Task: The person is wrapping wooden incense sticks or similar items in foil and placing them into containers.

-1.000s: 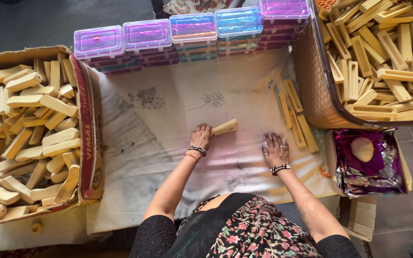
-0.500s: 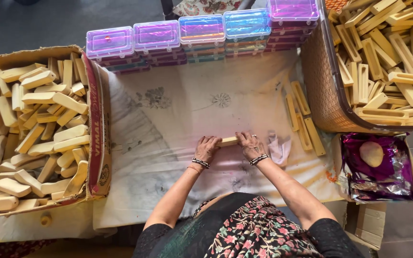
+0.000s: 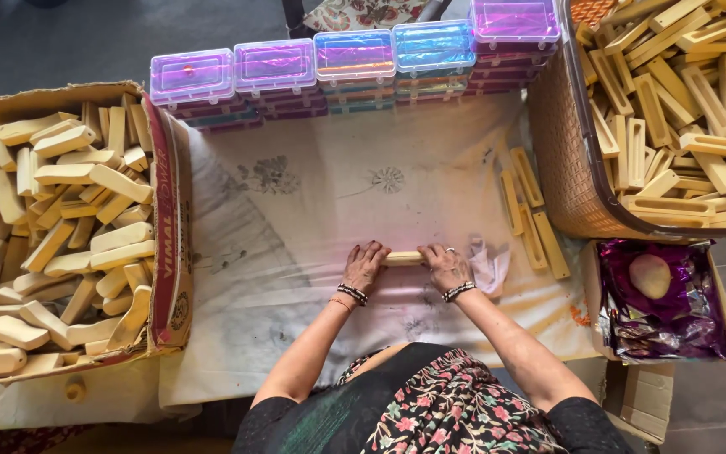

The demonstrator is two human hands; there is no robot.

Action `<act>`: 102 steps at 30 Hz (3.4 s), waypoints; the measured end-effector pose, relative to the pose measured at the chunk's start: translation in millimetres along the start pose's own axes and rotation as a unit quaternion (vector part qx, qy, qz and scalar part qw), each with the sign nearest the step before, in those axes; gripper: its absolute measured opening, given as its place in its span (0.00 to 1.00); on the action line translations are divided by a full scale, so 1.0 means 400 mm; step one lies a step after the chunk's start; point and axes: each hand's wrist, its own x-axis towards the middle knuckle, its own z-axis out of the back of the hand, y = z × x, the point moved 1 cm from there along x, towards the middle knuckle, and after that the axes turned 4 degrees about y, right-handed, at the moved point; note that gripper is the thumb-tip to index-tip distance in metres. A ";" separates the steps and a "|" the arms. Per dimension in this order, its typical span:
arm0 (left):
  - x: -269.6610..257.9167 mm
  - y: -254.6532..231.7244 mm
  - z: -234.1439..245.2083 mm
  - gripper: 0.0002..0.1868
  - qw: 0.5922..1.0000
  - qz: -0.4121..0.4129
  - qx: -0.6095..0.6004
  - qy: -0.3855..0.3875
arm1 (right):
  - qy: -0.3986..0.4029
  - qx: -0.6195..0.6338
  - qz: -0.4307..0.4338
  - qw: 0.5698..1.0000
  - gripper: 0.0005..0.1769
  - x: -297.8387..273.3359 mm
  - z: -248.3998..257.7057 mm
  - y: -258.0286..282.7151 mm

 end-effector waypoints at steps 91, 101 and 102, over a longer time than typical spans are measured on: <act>0.203 -0.158 0.022 0.19 0.932 0.285 -0.052 -0.217 | -0.321 0.140 -0.279 0.894 0.09 -0.491 0.261 -0.660; 0.429 -0.643 -0.035 0.15 0.990 0.062 -0.063 -0.109 | -0.120 0.073 -0.387 0.911 0.37 -0.535 0.257 -0.866; 0.436 -0.666 -0.051 0.11 0.991 -0.006 -0.113 -0.071 | -0.102 0.073 -0.393 0.911 0.41 -0.531 0.267 -0.862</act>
